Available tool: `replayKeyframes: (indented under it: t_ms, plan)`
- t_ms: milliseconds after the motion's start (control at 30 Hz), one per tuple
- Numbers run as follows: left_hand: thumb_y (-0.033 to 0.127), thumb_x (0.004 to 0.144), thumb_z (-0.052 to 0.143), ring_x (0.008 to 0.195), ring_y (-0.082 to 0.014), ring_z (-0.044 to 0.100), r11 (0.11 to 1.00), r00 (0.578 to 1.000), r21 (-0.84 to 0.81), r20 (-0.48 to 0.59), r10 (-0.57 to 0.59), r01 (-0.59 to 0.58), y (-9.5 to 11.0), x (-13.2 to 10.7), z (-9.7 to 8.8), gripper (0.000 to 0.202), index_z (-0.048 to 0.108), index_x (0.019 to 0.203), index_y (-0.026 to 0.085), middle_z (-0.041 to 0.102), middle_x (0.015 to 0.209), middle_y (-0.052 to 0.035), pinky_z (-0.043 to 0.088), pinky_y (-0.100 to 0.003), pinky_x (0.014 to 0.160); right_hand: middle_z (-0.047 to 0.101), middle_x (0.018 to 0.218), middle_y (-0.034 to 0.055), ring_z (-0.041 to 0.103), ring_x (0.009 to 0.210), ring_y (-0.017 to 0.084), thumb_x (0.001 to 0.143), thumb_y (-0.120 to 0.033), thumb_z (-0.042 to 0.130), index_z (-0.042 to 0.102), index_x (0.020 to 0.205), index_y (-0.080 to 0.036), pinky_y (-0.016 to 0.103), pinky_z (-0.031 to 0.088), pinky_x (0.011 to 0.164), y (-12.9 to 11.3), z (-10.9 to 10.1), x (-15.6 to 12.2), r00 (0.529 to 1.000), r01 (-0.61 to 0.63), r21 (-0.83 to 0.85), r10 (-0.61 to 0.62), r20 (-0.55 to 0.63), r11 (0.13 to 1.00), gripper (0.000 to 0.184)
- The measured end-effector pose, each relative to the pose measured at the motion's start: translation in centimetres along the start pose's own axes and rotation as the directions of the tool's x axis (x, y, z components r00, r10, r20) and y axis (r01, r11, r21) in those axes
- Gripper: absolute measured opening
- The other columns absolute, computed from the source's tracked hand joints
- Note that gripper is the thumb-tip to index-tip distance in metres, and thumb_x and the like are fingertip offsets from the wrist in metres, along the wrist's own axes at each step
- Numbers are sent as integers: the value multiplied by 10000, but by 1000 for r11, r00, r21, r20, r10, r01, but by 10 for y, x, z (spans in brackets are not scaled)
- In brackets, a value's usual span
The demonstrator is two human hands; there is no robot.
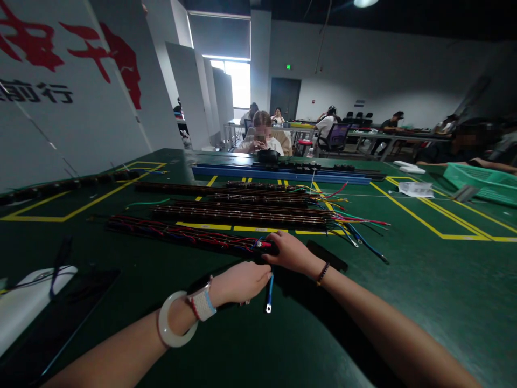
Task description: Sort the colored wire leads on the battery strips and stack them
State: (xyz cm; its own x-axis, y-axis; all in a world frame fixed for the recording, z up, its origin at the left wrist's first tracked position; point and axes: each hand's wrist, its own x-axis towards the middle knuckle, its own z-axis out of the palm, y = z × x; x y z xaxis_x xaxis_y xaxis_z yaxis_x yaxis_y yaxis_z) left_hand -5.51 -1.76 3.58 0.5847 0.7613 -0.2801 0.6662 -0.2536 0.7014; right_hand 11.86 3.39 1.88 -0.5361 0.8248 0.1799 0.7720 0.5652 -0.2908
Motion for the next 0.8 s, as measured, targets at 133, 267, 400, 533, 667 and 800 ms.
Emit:
replayKeyframes:
  t_ms: [133, 267, 400, 533, 667, 800]
  plan:
    - [448, 868, 427, 437, -148, 510, 1000, 1000, -15, 13, -16, 16, 4, -2, -1, 304, 562, 723, 217, 554, 561, 2, 349, -258, 465, 619, 969, 90, 596, 849, 203, 753, -374, 694, 604, 1055, -166, 292, 453, 722, 26, -18, -1, 993, -57, -48, 52, -107, 997, 378]
    - [476, 872, 419, 496, -154, 554, 996, 999, -89, 37, -19, 22, 1, -2, -3, 317, 574, 779, 215, 578, 623, -8, 366, -248, 463, 653, 944, 82, 618, 843, 215, 763, -368, 698, 613, 1031, -166, 310, 463, 729, 67, -48, -12, 979, -119, -71, 105, -174, 990, 346]
    - [466, 898, 384, 578, -157, 576, 994, 993, 20, -50, 108, -107, 0, -2, -9, 332, 597, 905, 212, 604, 694, -18, 397, -251, 521, 666, 1010, 106, 620, 916, 241, 778, -358, 692, 619, 1044, -162, 333, 469, 775, 92, -62, -31, 974, -147, -118, 123, -189, 982, 339]
    - [449, 904, 406, 885, -201, 594, 842, 859, 444, -252, 446, -307, -14, 1, -23, 359, 565, 1115, 207, 622, 1038, -79, 442, -322, 791, 677, 964, 96, 600, 937, 271, 812, -393, 643, 652, 1006, -180, 399, 455, 832, 101, -52, -47, 979, -128, -231, 85, -187, 965, 289]
    - [479, 900, 409, 1252, -268, 415, 597, 769, 761, -216, 601, -253, -48, 10, -48, 487, 435, 1303, 208, 425, 1394, -110, 317, -435, 1043, 633, 1116, 103, 567, 1034, 295, 765, -458, 651, 617, 1129, -198, 443, 438, 909, 111, -64, -56, 994, -107, -178, 98, -55, 978, 448]
    - [586, 854, 414, 1377, -282, 242, 482, 746, 866, -234, 624, -132, -81, 22, -76, 662, 350, 1367, 173, 278, 1491, -139, 227, -451, 1121, 568, 1268, 52, 558, 1102, 280, 718, -494, 662, 505, 1294, -267, 404, 458, 941, 125, -121, -48, 961, -123, 9, 117, 250, 992, 638]
